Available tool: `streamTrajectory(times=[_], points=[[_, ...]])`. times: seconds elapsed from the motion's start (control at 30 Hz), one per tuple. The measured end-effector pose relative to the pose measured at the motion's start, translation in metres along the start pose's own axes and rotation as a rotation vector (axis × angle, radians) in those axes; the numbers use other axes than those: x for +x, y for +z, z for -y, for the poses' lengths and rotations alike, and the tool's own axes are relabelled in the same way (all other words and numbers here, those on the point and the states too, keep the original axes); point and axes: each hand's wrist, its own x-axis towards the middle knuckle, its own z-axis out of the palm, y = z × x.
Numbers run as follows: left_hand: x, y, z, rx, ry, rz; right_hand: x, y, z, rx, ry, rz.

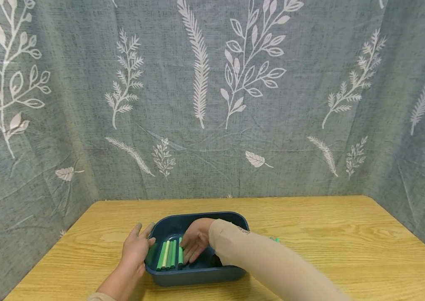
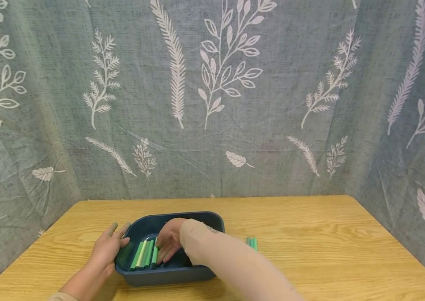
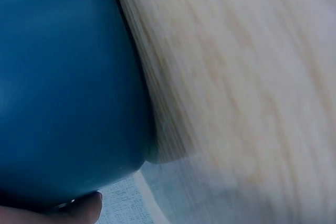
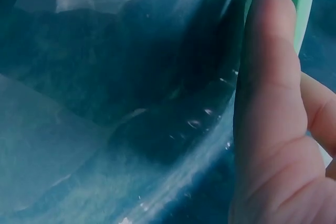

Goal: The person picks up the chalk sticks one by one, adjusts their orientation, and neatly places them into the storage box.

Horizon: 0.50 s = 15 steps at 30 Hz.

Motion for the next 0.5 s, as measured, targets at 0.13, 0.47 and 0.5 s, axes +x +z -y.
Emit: streamTrajectory(times=[0.13,0.47,0.5], points=[[-0.0002,0.0008,-0.0004,-0.003,-0.001,0.003,0.0012,0.0020,-0.0007,0.009,0.001,-0.001],[-0.0002,0.0010,-0.0003,-0.007,-0.013,-0.011,0.0011,0.0055,-0.0019,0.002,-0.023,0.014],[-0.0004,0.0011,-0.0008,-0.002,-0.015,-0.014,0.0011,0.0053,-0.0018,0.003,-0.026,0.016]])
